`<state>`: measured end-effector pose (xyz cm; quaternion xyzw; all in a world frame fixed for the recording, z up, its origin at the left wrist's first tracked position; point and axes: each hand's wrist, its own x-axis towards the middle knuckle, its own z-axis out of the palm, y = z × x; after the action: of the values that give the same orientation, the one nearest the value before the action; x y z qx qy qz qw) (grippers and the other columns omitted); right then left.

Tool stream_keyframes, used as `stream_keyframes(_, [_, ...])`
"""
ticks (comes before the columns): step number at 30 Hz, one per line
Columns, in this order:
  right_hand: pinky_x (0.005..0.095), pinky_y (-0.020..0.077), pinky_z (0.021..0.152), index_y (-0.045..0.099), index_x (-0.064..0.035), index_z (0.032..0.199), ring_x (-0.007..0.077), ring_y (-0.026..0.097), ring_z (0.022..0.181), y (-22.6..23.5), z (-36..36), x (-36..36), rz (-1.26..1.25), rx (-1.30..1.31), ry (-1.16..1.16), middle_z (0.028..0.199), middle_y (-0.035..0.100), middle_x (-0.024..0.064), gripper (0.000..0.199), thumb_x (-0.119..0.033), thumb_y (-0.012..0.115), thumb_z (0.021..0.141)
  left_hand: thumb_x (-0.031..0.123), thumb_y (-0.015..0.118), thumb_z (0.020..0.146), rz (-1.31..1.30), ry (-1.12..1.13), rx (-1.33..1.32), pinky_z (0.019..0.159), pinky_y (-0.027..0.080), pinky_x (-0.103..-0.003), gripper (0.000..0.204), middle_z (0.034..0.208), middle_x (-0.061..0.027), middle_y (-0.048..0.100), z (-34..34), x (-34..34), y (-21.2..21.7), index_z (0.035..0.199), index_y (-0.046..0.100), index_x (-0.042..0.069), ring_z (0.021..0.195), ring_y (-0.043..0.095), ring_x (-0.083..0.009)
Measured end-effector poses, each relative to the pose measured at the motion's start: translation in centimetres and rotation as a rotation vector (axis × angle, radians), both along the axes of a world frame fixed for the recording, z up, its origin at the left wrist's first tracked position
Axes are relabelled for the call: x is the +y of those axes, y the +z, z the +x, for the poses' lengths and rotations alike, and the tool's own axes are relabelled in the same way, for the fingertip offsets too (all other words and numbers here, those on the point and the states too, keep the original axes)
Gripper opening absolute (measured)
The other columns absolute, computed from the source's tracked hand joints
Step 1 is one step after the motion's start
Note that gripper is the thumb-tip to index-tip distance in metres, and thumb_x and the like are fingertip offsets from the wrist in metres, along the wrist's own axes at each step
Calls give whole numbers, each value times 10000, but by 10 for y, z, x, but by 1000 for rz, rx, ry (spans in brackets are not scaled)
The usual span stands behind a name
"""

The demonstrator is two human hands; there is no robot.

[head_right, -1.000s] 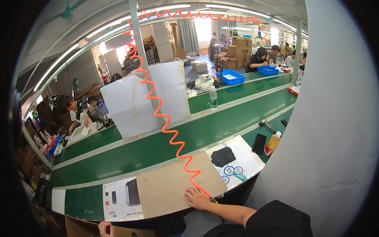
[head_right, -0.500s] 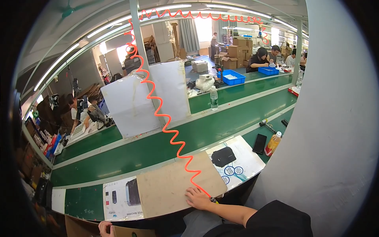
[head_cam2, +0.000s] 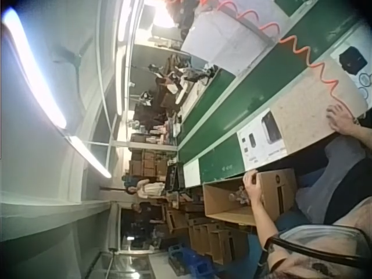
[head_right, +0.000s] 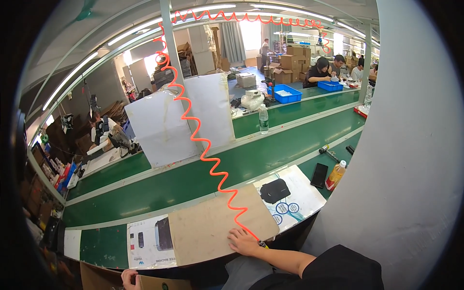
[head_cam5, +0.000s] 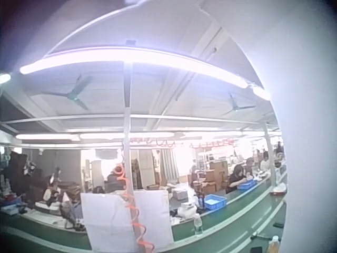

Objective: Unpacking items from boxes and using an air nozzle to clean components at a factory workstation.

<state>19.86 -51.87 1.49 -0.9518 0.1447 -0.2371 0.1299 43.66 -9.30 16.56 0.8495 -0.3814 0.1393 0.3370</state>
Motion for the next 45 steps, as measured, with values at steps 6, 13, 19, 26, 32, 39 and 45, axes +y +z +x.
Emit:
stream_keyframes(6, [420,391,1047,605,-125,1144,242,503,1225,0,0,0,-2,22,-9,1274,546,60,336,-336,644,886,87,685,867,-11,3,24,943,449,-405,163,1091,-149,615,0,0,0,1009,659,13,1054,564,-308])
stream_keyframes(13, [421,385,1052,612,-126,1144,245,500,1230,-1,1,0,-16,20,-7,1273,550,61,333,-334,645,885,91,685,870,-14,20,43,962,435,-413,160,1101,-155,610,-3,-2,3,1007,660,14,1075,551,-316])
stream_keyframes(19, [426,382,1053,613,-127,1143,245,496,1234,-2,1,0,15,25,-4,1270,550,65,332,-329,648,883,84,681,867,-15,21,64,973,430,-417,150,1105,-159,613,-4,-2,4,999,663,15,1081,550,-321])
stream_keyframes(26, [432,377,1054,611,-120,1139,253,491,1237,-4,1,-1,18,12,3,1266,550,72,331,-326,649,882,82,679,866,-12,30,82,983,426,-418,147,1089,-151,626,-6,-4,8,996,667,15,1081,555,-319])
stream_keyframes(32, [433,374,1056,610,-115,1144,256,488,1242,-4,1,-1,14,6,7,1267,549,77,336,-326,646,885,85,688,864,-13,14,71,993,424,-416,159,1099,-150,624,-6,-3,8,1005,672,15,1097,551,-319])
stream_keyframes(39, [435,377,1054,607,-113,1144,252,489,1241,-1,0,0,6,14,3,1273,544,75,338,-328,646,885,86,694,859,-14,21,64,979,433,-414,161,1093,-151,626,-5,-3,8,1003,672,15,1081,557,-317])
stream_keyframes(45, [431,377,1058,609,-115,1143,249,491,1236,-1,0,0,-6,14,4,1282,542,70,338,-327,650,882,87,695,858,-6,27,51,957,445,-416,163,1089,-158,627,-3,-1,4,1003,671,15,1065,563,-321])
